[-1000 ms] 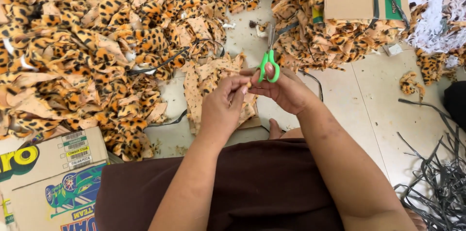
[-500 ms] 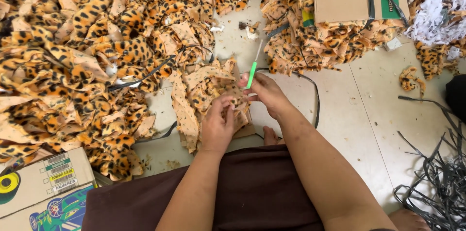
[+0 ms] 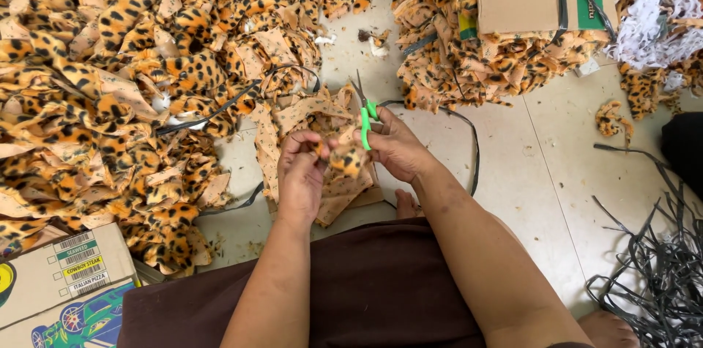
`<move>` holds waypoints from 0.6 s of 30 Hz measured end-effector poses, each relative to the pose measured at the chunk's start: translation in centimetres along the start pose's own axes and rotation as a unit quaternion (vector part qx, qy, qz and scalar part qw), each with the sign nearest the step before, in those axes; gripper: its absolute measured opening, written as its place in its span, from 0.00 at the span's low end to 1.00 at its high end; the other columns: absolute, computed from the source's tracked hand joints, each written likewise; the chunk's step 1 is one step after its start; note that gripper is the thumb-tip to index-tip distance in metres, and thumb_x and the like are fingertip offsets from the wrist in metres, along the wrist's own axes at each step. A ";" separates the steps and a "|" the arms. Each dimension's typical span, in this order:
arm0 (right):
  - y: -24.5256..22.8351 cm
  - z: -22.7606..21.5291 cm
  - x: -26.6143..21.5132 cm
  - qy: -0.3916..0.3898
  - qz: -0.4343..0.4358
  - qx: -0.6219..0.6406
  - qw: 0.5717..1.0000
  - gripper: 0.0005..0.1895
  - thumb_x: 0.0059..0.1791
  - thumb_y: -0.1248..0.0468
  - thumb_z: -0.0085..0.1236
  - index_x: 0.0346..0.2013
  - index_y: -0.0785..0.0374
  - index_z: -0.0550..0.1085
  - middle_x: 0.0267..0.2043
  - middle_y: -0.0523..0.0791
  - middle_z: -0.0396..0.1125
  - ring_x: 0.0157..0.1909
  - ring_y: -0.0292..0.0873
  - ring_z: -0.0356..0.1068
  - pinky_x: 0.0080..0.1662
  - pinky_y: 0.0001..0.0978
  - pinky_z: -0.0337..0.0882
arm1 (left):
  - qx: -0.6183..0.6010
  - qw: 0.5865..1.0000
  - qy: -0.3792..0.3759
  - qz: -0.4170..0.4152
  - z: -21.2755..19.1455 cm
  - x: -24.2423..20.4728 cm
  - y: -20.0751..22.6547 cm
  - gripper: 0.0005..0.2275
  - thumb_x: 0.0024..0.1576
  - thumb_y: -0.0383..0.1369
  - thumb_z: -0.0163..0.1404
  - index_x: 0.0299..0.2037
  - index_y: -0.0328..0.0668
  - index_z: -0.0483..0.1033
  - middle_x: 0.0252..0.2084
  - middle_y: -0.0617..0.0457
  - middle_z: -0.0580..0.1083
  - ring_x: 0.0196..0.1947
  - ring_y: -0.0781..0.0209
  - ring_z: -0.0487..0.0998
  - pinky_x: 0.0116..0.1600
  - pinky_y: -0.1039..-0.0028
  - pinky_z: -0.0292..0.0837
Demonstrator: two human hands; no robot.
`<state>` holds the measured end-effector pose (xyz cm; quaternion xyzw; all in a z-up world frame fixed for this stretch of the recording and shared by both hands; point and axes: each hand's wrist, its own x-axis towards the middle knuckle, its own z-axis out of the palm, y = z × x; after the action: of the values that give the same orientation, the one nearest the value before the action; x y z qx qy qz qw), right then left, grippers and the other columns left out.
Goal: The person uses shears to cut small pieces of leopard-patterned fabric while sitting on the floor among piles of fabric scraps and cardboard boxes. The person picks up individual scraps and trims them to size with the tool.
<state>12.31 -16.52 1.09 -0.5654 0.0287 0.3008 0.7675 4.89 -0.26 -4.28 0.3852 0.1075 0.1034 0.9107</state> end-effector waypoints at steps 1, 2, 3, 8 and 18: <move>0.2 -0.1 0.2 0.022 -0.021 -0.028 0.999 0.25 0.46 0.67 0.69 0.53 0.58 0.66 0.34 0.39 0.68 0.30 0.31 0.71 0.33 0.20 0.78 | -0.034 0.999 0.023 -0.030 0.0 0.1 0.1 0.15 0.57 0.25 0.43 0.54 0.40 0.69 0.46 0.44 0.76 0.46 0.54 0.81 0.45 0.73 0.82; 1.3 -1.3 0.9 0.022 -0.021 -0.029 0.999 0.25 0.46 0.67 0.69 0.53 0.58 0.66 0.34 0.39 0.68 0.30 0.31 0.71 0.33 0.20 0.78 | -0.035 0.999 0.023 -0.029 0.8 -0.1 0.6 0.15 0.57 0.25 0.43 0.54 0.40 0.69 0.46 0.44 0.76 0.46 0.54 0.81 0.45 0.73 0.82; 2.3 -2.4 1.6 0.030 -0.036 -0.039 0.998 0.25 0.46 0.69 0.68 0.54 0.59 0.66 0.35 0.41 0.70 0.31 0.33 0.72 0.32 0.23 0.79 | -0.012 0.994 0.053 -0.098 1.5 -0.2 1.2 0.19 0.59 0.37 0.45 0.60 0.40 0.66 0.51 0.44 0.74 0.50 0.52 0.78 0.48 0.69 0.81; 2.9 -4.8 3.0 0.042 -0.084 -0.138 0.986 0.24 0.47 0.75 0.56 0.57 0.62 0.65 0.37 0.43 0.73 0.33 0.33 0.70 0.31 0.21 0.74 | 0.095 0.976 0.090 -0.176 0.3 -0.4 -2.4 0.22 0.57 0.38 0.61 0.57 0.36 0.70 0.46 0.51 0.73 0.46 0.59 0.78 0.47 0.73 0.77; -0.7 -5.5 5.2 -0.015 -0.076 -0.486 0.870 0.25 0.46 0.66 0.58 0.56 0.58 0.62 0.42 0.45 0.73 0.44 0.47 0.71 0.48 0.43 0.73 | 0.277 0.934 0.044 -0.221 1.8 -2.8 -4.2 0.21 0.60 0.37 0.57 0.58 0.35 0.65 0.41 0.42 0.78 0.37 0.59 0.83 0.42 0.71 0.82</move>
<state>18.52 -19.30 -2.30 -0.8630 -0.1759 0.2259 0.4163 3.18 -5.08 -5.80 0.5836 0.2538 -0.1174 0.7624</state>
